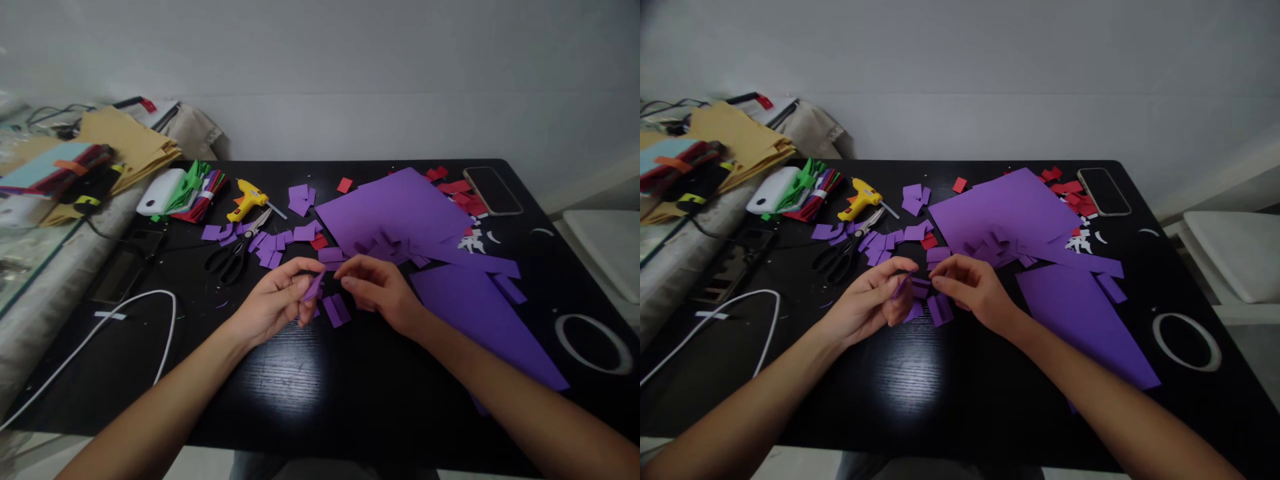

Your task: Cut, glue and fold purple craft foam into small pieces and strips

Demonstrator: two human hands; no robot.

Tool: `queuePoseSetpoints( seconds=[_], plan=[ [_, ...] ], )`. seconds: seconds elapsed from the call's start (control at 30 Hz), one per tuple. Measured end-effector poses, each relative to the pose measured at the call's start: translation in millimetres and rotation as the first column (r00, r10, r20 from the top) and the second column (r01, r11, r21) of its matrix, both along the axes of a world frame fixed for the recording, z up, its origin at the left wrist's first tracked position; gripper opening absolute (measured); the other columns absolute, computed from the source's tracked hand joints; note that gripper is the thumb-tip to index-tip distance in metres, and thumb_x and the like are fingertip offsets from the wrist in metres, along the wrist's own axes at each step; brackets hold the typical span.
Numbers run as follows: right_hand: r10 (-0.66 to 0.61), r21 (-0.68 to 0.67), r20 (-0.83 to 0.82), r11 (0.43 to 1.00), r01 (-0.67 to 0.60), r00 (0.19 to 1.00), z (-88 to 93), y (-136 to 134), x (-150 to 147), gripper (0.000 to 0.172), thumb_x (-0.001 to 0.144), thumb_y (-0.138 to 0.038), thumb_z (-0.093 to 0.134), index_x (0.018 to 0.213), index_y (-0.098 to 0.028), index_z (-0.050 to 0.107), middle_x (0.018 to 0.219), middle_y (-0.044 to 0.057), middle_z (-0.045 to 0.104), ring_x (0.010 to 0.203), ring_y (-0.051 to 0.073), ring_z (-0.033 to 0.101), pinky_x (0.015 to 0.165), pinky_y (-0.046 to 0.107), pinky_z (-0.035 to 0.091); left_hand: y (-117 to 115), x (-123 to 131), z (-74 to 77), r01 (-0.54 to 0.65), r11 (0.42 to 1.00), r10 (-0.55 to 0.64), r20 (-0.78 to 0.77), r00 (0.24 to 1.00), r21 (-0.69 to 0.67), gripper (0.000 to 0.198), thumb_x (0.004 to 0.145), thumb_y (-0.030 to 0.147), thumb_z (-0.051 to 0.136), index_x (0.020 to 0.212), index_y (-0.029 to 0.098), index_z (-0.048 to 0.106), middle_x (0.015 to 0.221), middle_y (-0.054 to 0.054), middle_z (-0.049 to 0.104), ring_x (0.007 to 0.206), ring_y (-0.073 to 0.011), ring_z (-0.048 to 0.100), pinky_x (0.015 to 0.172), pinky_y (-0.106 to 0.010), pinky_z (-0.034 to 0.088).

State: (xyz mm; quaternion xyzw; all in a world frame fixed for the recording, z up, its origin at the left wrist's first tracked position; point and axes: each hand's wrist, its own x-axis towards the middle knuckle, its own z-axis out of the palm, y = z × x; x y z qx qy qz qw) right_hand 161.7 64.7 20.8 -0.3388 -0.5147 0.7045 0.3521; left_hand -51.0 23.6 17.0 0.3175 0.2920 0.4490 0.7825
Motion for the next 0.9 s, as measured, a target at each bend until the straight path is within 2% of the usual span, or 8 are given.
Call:
queuePoseSetpoints(
  seconds=[0.1,0.23,0.3,0.43,0.63,0.73,0.83,0.9],
  plan=[
    [0.036,0.182,0.169,0.981,-0.067,0.985,-0.7,-5,-1,0.018,0.081,-0.033,0.077,0.092,-0.018,0.075,0.058,-0.006,0.044,0.052,0.008,0.037,0.049,0.024,0.029,2,-1,2.0,-0.003,0.996,0.011,0.084,0.996,-0.090,0.030,0.089,0.025,0.072,0.116,0.015,0.065,0.069,0.002,0.054,0.053,-0.0071,0.054,0.049,-0.017,0.045],
    [0.000,0.292,0.310,0.952,-0.095,0.951,-3.4,-8,-2,0.018,0.087,-0.036,0.072,0.088,-0.018,0.076,0.059,-0.004,0.050,0.053,0.010,0.037,0.050,0.026,0.028,3,-2,2.9,0.008,0.988,0.018,0.161,0.987,-0.156,0.025,0.088,0.018,0.071,0.113,0.014,0.066,0.073,0.002,0.052,0.054,-0.0047,0.051,0.050,-0.016,0.044],
    [-0.065,0.324,0.339,0.945,-0.051,0.939,-5.2,-6,-2,0.020,0.089,-0.036,0.069,0.086,-0.018,0.075,0.061,-0.003,0.052,0.053,0.010,0.037,0.051,0.026,0.029,3,-3,3.3,0.003,0.985,0.029,0.184,0.983,-0.174,0.024,0.089,0.015,0.067,0.113,0.016,0.066,0.075,0.001,0.052,0.055,-0.0049,0.051,0.050,-0.016,0.044],
    [-0.273,0.369,0.366,0.920,0.130,0.890,-9.1,2,-1,0.022,0.089,-0.038,0.067,0.084,-0.017,0.072,0.057,-0.005,0.045,0.053,0.011,0.035,0.052,0.027,0.030,3,-4,5.1,-0.014,0.982,0.054,0.212,0.976,-0.188,0.023,0.089,0.012,0.065,0.111,0.017,0.065,0.075,0.001,0.051,0.054,-0.0054,0.050,0.049,-0.016,0.043],
    [-0.405,0.404,0.439,0.886,0.227,0.802,-15.2,11,4,0.025,0.088,-0.040,0.065,0.083,-0.016,0.072,0.062,-0.001,0.054,0.058,0.014,0.045,0.055,0.029,0.034,3,-5,6.4,-0.004,0.980,0.051,0.230,0.972,-0.198,0.025,0.084,0.011,0.066,0.108,0.019,0.065,0.073,0.002,0.049,0.052,-0.0052,0.048,0.048,-0.016,0.041],
    [-0.440,0.397,0.428,0.876,0.274,0.789,-16.7,13,5,0.028,0.088,-0.043,0.065,0.083,-0.016,0.071,0.063,0.000,0.056,0.057,0.014,0.045,0.055,0.029,0.035,2,-7,6.8,0.023,0.985,0.021,0.255,0.967,-0.169,0.022,0.082,0.011,0.070,0.101,0.020,0.065,0.072,0.002,0.049,0.053,-0.0057,0.048,0.047,-0.015,0.039],
    [-0.424,0.292,0.378,0.898,0.328,0.823,-17.4,15,5,0.029,0.086,-0.045,0.066,0.086,-0.016,0.070,0.062,-0.001,0.053,0.054,0.013,0.043,0.051,0.028,0.034,0,-9,7.2,0.094,0.988,-0.061,0.251,0.966,-0.122,0.012,0.084,0.016,0.071,0.094,0.020,0.067,0.069,0.002,0.048,0.052,-0.0063,0.046,0.046,-0.016,0.037],
    [-0.407,0.199,0.331,0.912,0.359,0.851,-17.4,15,5,0.027,0.085,-0.043,0.065,0.094,-0.017,0.067,0.058,-0.005,0.048,0.049,0.011,0.038,0.048,0.026,0.030,-1,-9,7.2,0.167,0.982,-0.144,0.220,0.965,-0.088,0.009,0.087,0.019,0.069,0.096,0.020,0.068,0.066,0.002,0.046,0.050,-0.0067,0.043,0.045,-0.017,0.036]
  ],
)
